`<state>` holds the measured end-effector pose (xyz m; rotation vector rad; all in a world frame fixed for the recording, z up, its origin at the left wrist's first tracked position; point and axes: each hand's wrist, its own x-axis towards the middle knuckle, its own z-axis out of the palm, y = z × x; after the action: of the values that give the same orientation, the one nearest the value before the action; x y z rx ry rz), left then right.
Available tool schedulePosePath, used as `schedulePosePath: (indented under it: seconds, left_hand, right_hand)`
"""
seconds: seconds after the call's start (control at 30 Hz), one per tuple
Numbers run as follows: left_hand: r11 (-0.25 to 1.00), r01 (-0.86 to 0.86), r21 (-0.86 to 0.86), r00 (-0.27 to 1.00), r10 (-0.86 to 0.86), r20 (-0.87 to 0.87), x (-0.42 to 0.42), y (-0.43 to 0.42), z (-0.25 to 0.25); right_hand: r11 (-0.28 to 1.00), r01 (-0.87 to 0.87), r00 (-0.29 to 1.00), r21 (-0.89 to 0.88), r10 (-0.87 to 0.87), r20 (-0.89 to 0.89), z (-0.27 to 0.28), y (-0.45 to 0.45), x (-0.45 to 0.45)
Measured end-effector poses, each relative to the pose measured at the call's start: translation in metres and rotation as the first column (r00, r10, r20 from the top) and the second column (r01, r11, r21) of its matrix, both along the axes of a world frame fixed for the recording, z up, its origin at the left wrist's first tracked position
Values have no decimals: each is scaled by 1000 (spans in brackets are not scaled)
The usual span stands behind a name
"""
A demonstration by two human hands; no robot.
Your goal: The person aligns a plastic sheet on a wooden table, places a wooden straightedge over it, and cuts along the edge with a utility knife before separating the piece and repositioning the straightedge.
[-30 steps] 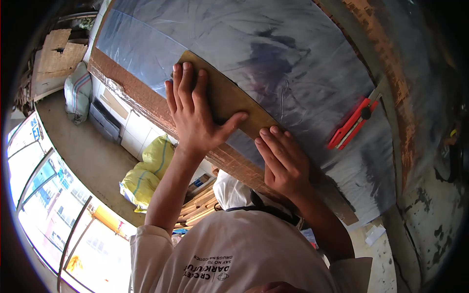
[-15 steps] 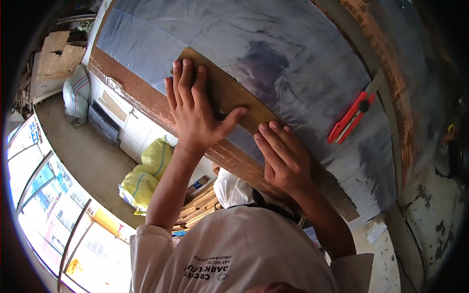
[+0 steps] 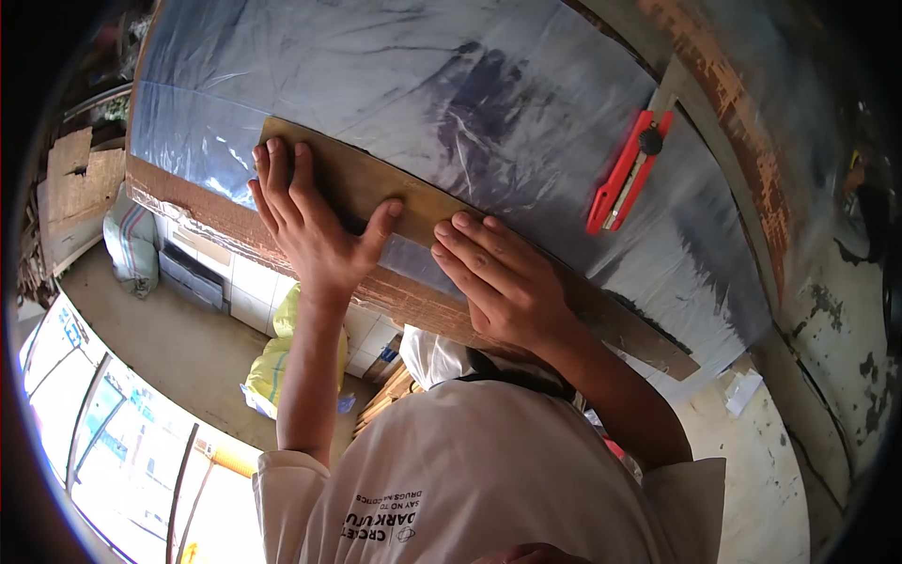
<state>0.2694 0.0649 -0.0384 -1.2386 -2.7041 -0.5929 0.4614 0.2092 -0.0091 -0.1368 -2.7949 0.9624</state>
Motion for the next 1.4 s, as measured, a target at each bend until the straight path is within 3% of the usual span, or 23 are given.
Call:
schedulePosePath:
  seconds: [0.3,0.37,0.5,0.57,0.6,0.67,0.77,0.9,1.17,1.27,1.4]
  left_hand:
    - [1000,-8,-12,999,9,31,2,-1,4]
    - [992,29,-126,1000,-30,-9,3,-1,9]
    - [992,5,-127,999,-1,36,9,7,22]
    - [980,-136,-145,981,154,121,13,18,21]
    - [982,-129,-137,983,145,111,15,25,17]
    - [941,-326,-93,937,335,102,20,41,4]
    - [922,-386,-2,922,386,19,22,52,-13]
    - [919,-392,-39,919,393,33,23,53,-8]
    - [917,-397,-34,915,398,58,25,53,-6]
    - [917,-397,-32,916,398,40,23,53,-9]
    - [926,-377,-22,925,377,50,24,53,-5]
  right_hand:
    - [999,23,999,-26,-24,-38,2,-1,3]
    - [998,40,997,-41,-42,-70,0,-3,4]
    - [998,54,993,-35,-57,-102,1,-3,7]
    - [997,58,992,-56,-64,-109,3,-5,9]
    - [997,66,990,-50,-71,-120,3,-5,10]
    - [996,66,986,-53,-73,-147,2,-6,10]
    - [999,51,983,2,-50,-178,-2,-6,11]
    - [998,69,979,13,-66,-194,-2,-11,16]
    - [880,463,872,103,-432,-232,10,-9,86]
    - [820,542,838,185,-510,-195,6,-10,120]
    - [773,621,781,131,-597,-182,1,-17,127]
